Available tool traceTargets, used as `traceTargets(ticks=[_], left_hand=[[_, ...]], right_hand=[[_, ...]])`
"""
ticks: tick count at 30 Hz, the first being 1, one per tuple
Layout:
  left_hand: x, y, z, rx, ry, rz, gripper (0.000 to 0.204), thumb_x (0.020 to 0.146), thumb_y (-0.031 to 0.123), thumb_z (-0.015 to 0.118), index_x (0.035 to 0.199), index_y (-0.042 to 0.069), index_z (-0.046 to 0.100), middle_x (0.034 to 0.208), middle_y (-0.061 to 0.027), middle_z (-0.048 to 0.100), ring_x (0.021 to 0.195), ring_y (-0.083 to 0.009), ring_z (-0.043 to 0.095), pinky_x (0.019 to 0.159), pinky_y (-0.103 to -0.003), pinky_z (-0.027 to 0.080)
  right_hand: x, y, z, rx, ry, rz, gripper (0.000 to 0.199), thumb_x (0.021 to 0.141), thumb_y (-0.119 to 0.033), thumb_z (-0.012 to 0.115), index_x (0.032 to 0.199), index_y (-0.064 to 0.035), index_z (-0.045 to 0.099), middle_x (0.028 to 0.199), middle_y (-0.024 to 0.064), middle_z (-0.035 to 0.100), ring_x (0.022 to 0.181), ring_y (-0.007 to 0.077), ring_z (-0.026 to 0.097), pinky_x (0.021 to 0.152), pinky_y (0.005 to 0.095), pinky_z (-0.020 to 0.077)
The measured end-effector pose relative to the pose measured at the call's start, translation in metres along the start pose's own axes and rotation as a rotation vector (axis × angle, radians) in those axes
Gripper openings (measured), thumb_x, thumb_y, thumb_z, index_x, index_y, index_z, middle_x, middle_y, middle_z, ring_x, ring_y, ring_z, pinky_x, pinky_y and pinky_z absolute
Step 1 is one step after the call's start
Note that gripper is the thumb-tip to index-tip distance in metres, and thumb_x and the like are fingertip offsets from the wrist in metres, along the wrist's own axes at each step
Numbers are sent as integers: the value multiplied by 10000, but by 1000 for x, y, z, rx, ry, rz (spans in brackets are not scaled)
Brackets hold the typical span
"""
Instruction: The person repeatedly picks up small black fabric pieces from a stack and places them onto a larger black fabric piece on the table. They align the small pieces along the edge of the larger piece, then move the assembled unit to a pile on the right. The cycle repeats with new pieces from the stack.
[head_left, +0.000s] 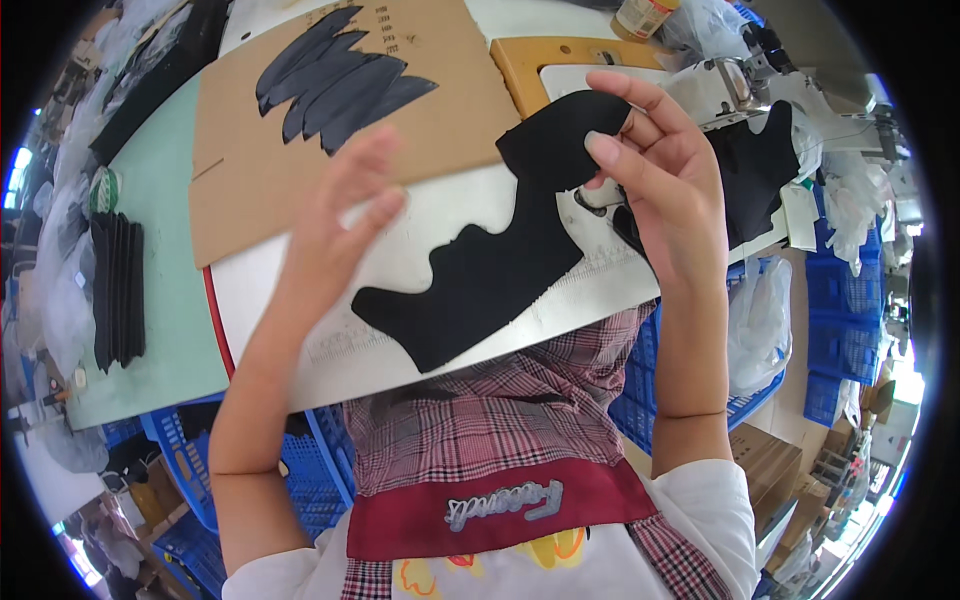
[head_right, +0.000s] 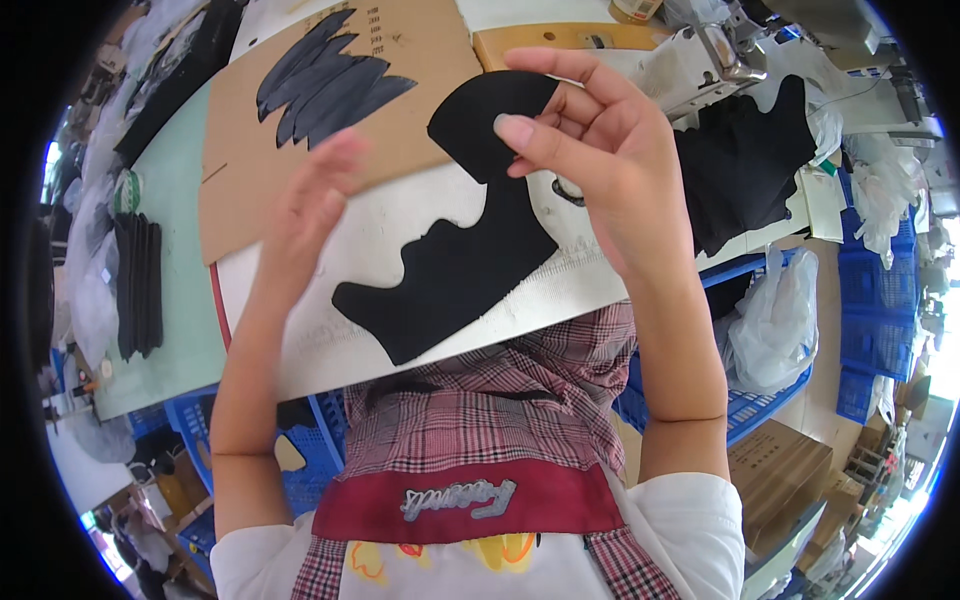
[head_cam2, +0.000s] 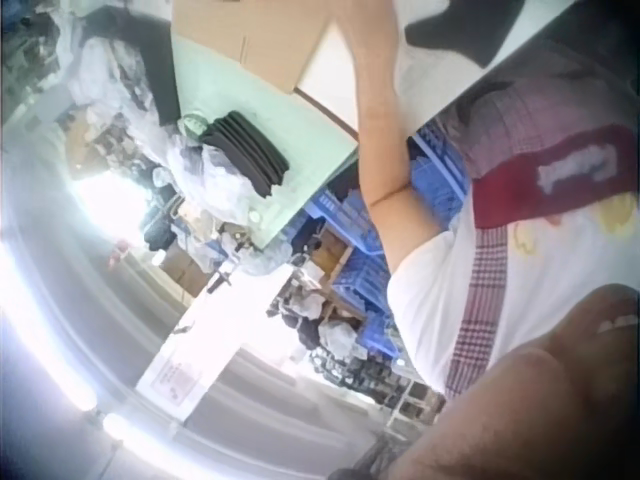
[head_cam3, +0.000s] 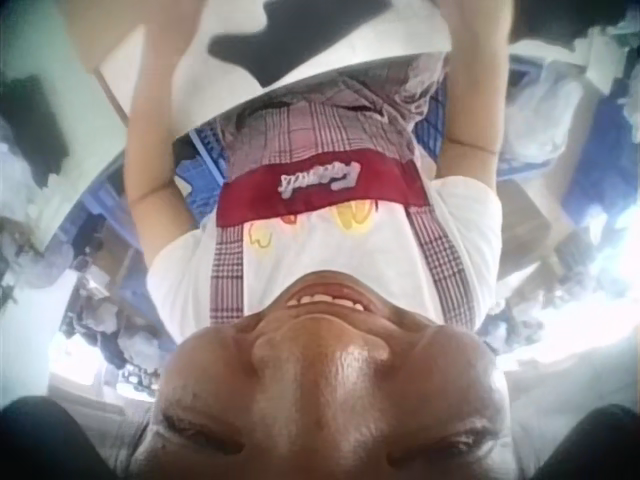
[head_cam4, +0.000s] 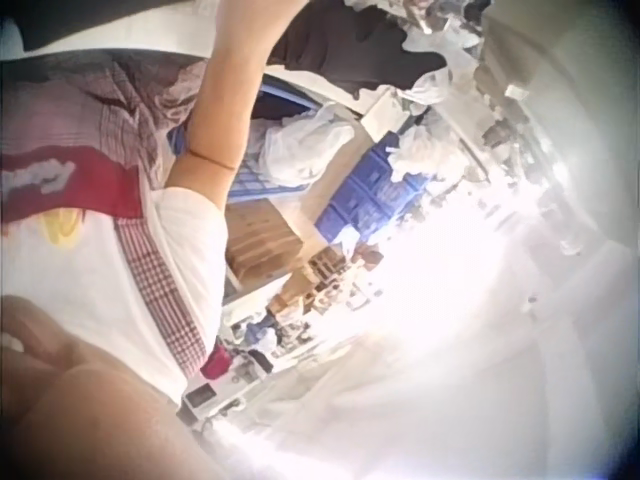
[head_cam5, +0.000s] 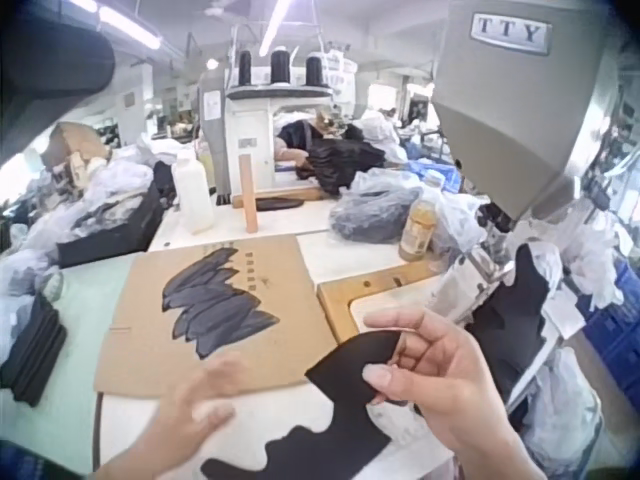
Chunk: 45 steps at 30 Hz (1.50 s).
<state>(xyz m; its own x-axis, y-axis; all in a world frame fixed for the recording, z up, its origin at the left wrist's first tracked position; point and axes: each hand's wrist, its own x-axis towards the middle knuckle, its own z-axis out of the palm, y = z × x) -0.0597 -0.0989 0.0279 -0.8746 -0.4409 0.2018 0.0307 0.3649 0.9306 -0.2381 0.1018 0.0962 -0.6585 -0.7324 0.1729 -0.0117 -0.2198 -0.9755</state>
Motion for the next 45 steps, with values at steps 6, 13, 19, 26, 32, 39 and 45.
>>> traceTargets(ticks=[6, 13, 19, 26, 32, 39, 45], left_hand=[[-61, 28, 66, -703, -48, -313, 336, 928, 25, 636, 1243, -34, 539, 1053, -92, 644, 989, -163, 637, 922, -303, 497], [-111, 17, 64, -438, 152, -413, 109, 934, 47, 638, 986, -46, 618, 836, -41, 623, 770, -95, 630, 770, -246, 541], [-85, 18, 36, -200, 50, -470, 105, 903, 59, 663, 893, -42, 635, 764, -36, 614, 676, -97, 611, 637, -229, 508], [-91, 38, 28, 60, 68, -290, 118, 855, 44, 686, 941, -33, 662, 809, -35, 592, 712, -113, 546, 677, -246, 443], [-112, 32, 64, 289, 261, -250, 257, 839, 27, 694, 1094, 39, 661, 783, -18, 550, 760, -147, 492, 787, -285, 404], [-114, 23, 63, 329, 227, -298, 323, 866, 10, 669, 1180, 0, 595, 805, 5, 515, 771, -90, 470, 754, -224, 406], [-114, 25, 65, 299, 221, -325, 356, 851, -11, 672, 1195, 7, 581, 796, 6, 505, 757, -91, 462, 740, -225, 401]], right_hand=[[-32, 14, 9, 138, -39, 124, 366, 835, -19, 720, 1165, 60, 583, 897, 65, 660, 777, 89, 622, 692, 247, 541], [-61, 82, -7, -213, -17, 197, 168, 852, -34, 717, 985, 25, 633, 843, 29, 650, 730, 67, 606, 671, 202, 505], [-72, 82, 0, -234, 47, 243, 154, 852, -54, 723, 963, 25, 652, 827, 26, 643, 734, 60, 597, 670, 191, 493], [-81, 51, -3, -338, 62, 170, 127, 836, -81, 742, 928, -1, 706, 843, 20, 669, 750, 71, 602, 700, 211, 476], [-85, 65, -11, -527, -23, 121, 128, 813, -76, 750, 912, -2, 720, 810, 23, 682, 714, 72, 569, 678, 226, 462], [-82, 75, -5, -586, -51, 120, 178, 794, -54, 756, 959, -3, 711, 717, -15, 608, 659, 51, 503, 604, 206, 407], [-79, 77, -7, -588, -51, 115, 197, 791, -29, 748, 979, -2, 700, 699, -33, 587, 635, 29, 472, 578, 190, 385]])
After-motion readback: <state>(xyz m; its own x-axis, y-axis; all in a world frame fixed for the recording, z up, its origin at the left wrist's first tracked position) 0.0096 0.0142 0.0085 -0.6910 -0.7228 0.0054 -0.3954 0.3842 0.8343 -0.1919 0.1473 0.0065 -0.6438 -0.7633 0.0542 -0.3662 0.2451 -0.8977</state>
